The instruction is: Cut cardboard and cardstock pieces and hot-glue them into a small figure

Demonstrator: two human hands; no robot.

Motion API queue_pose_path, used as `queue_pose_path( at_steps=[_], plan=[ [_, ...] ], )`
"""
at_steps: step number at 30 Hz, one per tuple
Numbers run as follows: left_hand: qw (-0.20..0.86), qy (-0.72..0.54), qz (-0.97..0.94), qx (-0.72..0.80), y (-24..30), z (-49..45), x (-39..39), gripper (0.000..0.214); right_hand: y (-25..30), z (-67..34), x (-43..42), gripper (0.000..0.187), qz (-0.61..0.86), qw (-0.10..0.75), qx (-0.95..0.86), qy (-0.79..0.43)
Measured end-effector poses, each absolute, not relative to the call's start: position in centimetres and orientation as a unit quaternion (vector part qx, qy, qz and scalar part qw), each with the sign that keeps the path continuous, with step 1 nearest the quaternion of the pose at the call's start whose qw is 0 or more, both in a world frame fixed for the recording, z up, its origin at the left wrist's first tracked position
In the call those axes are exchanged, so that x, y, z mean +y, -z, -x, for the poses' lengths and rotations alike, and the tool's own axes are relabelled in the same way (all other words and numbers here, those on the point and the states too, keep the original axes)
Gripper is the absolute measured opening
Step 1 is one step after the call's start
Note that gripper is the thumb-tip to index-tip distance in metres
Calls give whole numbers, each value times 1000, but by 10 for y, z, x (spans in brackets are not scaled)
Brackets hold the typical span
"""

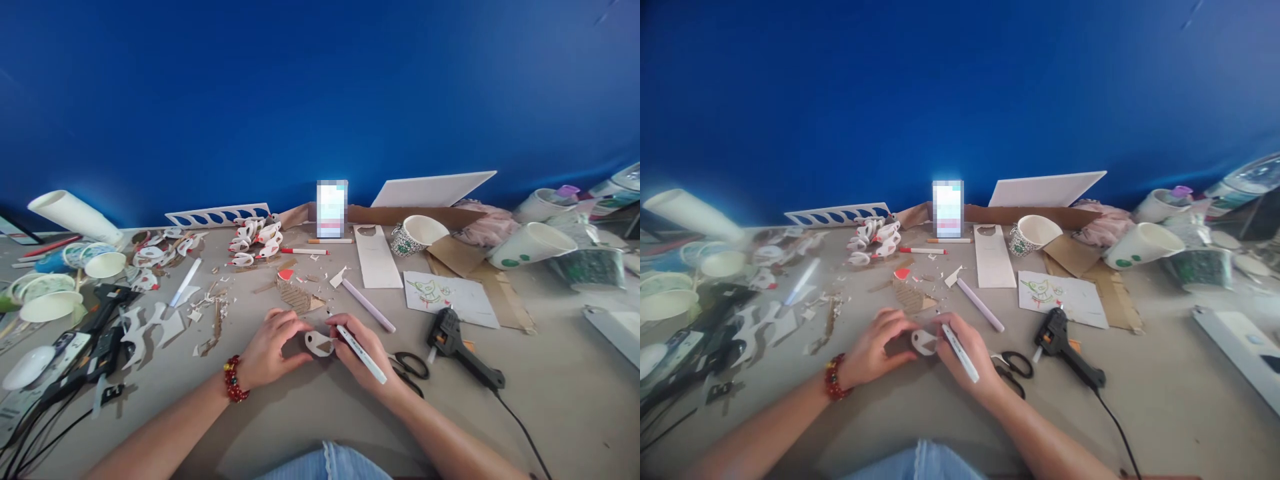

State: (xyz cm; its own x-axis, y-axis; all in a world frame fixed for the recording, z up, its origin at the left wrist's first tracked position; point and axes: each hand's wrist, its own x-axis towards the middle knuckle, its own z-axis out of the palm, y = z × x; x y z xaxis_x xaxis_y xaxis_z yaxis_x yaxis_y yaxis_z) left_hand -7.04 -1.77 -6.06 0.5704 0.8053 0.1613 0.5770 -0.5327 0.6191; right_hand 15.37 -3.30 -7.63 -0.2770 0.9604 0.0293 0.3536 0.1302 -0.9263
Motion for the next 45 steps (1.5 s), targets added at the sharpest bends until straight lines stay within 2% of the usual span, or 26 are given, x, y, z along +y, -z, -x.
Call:
queue_pose_path(
  at_steps=[5,9,14,21,28,40,45],
  plan=[
    [237,-217,-846,426,63,67,-19,23,78,-153,-33,21,496,340,-684,-412],
    [218,-213,-846,438,69,67,-18,22,80,-156,-30,25,506,370,-688,-365],
    [223,-206,-844,442,74,69,-18,39,80,-162,-34,26,503,431,-649,-375],
    [380,-284,-782,404,68,71,-31,45,79,-157,-48,13,422,513,-522,-535],
    [428,-305,-792,312,64,67,-33,60,73,-151,-51,18,412,487,-509,-577],
    [456,-275,-801,273,58,65,-36,87,71,-146,-54,16,390,433,-567,-582],
    [480,-293,-770,302,55,58,-46,90,72,-142,-58,17,345,406,-582,-614]
  ],
)
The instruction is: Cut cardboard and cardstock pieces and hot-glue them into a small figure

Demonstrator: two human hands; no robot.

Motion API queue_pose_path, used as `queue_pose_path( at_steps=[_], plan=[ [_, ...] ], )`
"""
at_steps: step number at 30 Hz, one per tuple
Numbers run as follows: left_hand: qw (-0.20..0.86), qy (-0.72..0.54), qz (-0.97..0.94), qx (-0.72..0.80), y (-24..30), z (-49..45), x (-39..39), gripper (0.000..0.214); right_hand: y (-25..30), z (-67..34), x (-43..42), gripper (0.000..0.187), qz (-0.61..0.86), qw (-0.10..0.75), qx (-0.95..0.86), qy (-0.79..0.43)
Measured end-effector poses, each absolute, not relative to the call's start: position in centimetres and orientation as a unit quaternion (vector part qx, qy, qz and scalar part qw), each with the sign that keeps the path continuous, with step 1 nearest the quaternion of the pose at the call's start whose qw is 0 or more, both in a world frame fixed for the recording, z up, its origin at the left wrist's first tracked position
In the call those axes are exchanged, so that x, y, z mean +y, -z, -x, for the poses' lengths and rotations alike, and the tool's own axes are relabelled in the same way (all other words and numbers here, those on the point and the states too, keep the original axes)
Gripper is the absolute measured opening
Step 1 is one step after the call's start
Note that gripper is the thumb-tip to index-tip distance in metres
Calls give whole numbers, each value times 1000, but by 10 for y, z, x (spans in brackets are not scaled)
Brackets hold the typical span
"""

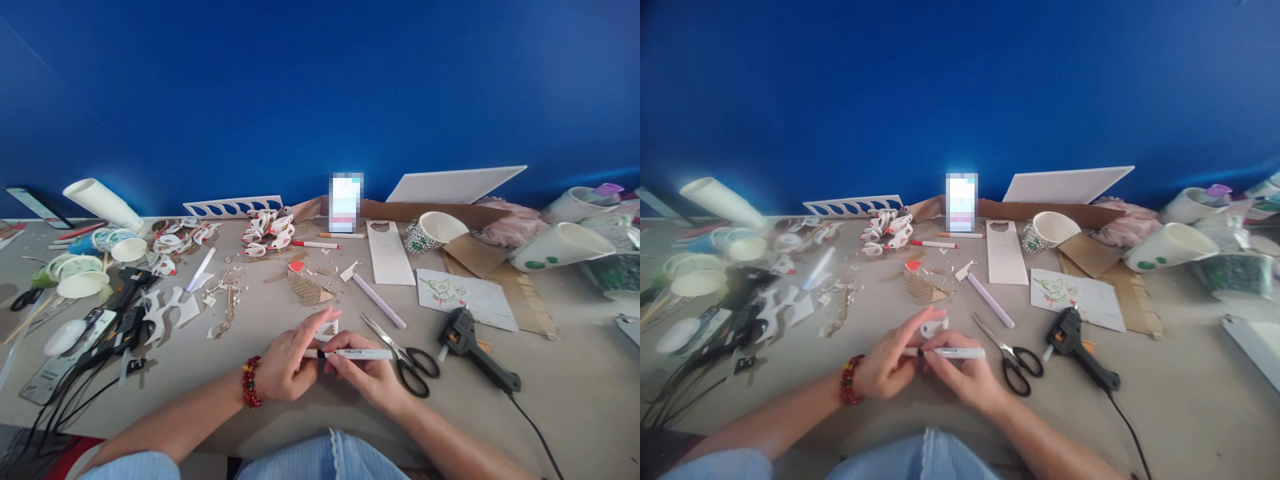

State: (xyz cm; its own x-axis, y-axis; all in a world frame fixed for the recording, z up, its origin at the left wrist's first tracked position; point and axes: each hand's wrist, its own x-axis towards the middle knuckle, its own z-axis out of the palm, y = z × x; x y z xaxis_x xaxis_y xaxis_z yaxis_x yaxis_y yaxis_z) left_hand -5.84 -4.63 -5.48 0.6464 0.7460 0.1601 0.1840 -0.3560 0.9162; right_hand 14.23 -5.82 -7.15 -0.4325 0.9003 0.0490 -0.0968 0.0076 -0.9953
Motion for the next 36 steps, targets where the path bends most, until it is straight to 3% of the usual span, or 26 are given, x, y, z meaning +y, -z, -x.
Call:
queue_pose_path(
  at_steps=[4,8,12,24,29,36],
  plan=[
    [515,-336,-717,330,50,55,-55,79,69,-141,-59,17,336,399,-594,-613],
    [477,-336,-726,364,47,53,-62,58,64,-138,-60,20,293,380,-640,-600],
    [412,-359,-752,369,49,51,-71,54,61,-133,-62,23,252,393,-672,-574],
    [383,-386,-754,370,52,44,-70,39,66,-132,-61,22,256,424,-692,-525],
    [293,-335,-797,409,28,56,-31,26,69,-136,-66,40,292,490,-615,-544],
    [51,-218,-866,448,42,52,73,22,66,-142,-70,14,310,433,-736,-418]
  ],
)
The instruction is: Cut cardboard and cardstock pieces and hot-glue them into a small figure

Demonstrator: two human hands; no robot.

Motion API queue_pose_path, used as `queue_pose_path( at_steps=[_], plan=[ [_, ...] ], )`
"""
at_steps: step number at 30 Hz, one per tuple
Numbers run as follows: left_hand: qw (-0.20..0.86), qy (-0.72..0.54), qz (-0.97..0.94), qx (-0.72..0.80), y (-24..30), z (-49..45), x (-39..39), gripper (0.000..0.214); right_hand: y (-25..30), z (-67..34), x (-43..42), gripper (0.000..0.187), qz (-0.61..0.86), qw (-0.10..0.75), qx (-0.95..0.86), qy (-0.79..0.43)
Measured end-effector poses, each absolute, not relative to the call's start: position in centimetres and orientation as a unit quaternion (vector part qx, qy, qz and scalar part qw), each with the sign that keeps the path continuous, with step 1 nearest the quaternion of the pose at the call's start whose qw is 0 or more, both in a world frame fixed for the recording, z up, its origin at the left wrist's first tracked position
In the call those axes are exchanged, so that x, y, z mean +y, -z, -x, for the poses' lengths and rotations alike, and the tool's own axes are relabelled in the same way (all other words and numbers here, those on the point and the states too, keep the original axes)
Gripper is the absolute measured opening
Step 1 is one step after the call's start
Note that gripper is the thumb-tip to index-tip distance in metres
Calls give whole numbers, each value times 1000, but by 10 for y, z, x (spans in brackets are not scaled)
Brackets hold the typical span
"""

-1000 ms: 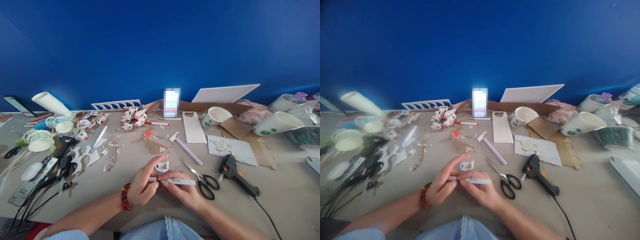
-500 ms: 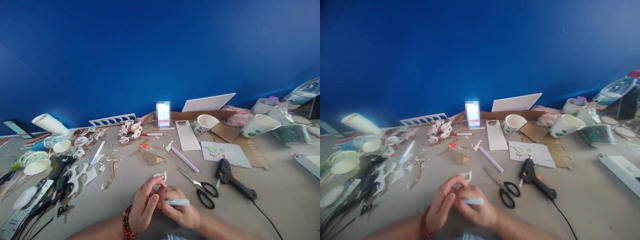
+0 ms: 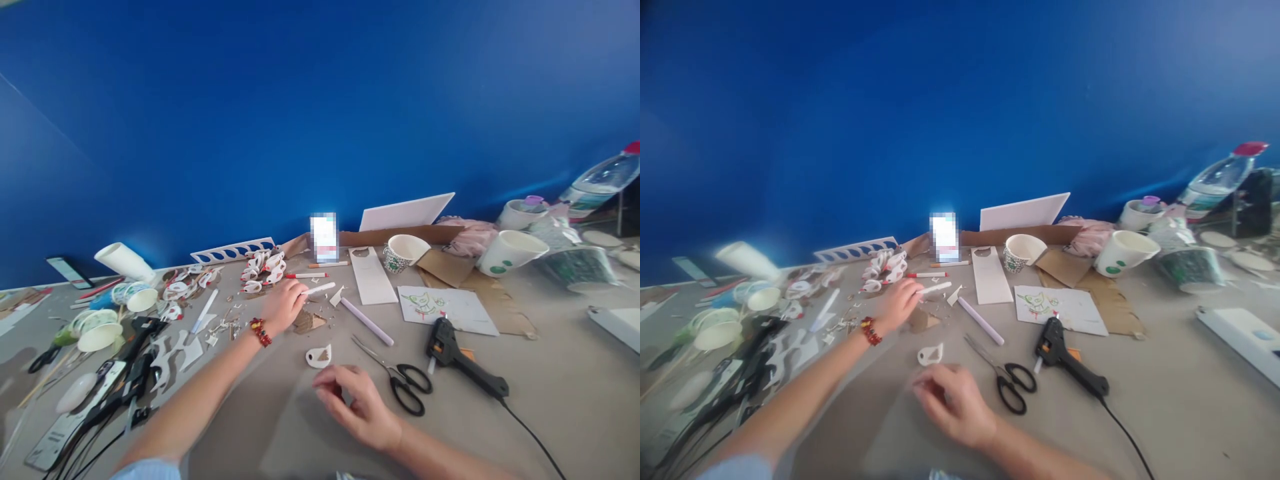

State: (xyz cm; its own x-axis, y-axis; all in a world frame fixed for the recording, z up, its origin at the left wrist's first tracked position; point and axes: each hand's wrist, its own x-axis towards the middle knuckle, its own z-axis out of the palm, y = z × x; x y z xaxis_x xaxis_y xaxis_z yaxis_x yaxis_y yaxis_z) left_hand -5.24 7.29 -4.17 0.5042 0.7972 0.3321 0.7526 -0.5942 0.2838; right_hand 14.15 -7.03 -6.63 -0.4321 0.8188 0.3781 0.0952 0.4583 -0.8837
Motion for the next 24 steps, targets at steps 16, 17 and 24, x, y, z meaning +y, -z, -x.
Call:
queue_pose_path(
  at_steps=[16,17,24],
  plan=[
    [187,-140,-892,386,49,58,-16,54,55,-161,-50,23,402,564,-577,-432],
    [183,-136,-889,397,53,56,-20,53,55,-161,-50,22,401,562,-581,-431],
    [195,-195,-878,392,57,51,-15,23,41,-169,-43,23,423,522,-627,-395]
  ],
)
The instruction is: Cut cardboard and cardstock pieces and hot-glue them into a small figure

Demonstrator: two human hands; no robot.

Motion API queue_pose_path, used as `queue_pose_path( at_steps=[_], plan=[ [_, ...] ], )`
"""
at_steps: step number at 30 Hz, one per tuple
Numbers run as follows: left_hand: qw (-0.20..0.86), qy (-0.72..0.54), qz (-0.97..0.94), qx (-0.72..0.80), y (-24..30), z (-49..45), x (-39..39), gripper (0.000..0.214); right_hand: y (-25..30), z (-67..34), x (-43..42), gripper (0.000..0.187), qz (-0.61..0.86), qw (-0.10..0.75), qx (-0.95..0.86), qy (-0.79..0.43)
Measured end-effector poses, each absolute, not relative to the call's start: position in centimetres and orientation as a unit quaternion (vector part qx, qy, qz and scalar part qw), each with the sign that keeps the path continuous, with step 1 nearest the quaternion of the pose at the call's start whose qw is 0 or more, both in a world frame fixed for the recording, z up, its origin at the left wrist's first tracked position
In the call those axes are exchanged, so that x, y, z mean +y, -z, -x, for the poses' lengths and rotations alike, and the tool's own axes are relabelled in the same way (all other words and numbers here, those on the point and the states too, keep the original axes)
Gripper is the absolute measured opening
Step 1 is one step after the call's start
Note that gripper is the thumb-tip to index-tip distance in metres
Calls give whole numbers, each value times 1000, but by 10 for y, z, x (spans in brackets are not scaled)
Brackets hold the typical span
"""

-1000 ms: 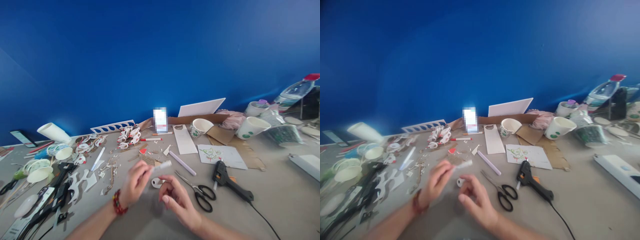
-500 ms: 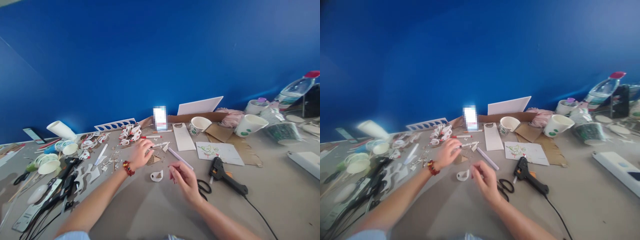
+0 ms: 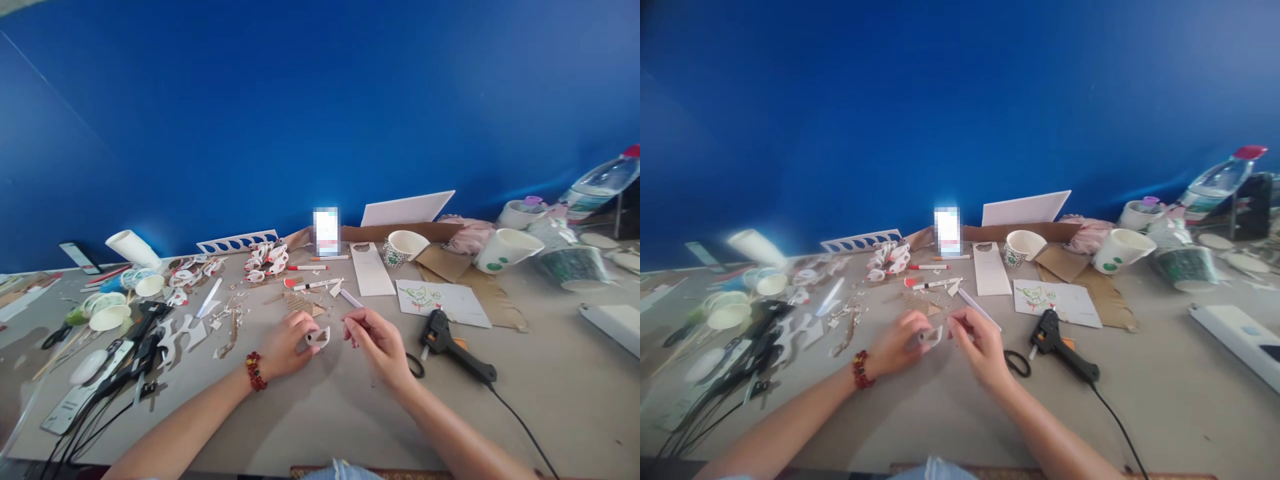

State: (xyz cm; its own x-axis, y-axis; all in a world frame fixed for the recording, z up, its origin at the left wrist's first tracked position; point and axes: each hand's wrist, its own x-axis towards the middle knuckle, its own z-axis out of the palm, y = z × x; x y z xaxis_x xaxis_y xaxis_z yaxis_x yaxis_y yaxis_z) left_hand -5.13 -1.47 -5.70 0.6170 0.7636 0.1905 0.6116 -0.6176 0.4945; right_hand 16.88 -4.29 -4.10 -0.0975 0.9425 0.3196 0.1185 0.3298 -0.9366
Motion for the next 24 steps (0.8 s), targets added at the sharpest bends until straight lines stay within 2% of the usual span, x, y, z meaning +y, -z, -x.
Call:
queue_pose_path(
  at_steps=[3,8,14,17,24],
  plan=[
    [220,-241,-857,399,53,57,-12,22,33,-174,-41,21,456,446,-682,-358],
    [202,-235,-856,413,54,62,-18,29,35,-183,-39,15,452,301,-801,-250],
    [203,-225,-849,433,57,58,-22,25,48,-184,-40,14,432,207,-857,-189],
    [206,-227,-851,427,62,56,-21,29,47,-178,-38,10,432,173,-867,-176],
    [194,-231,-850,431,78,54,-22,41,53,-166,-29,41,438,174,-870,-147]
  ],
)
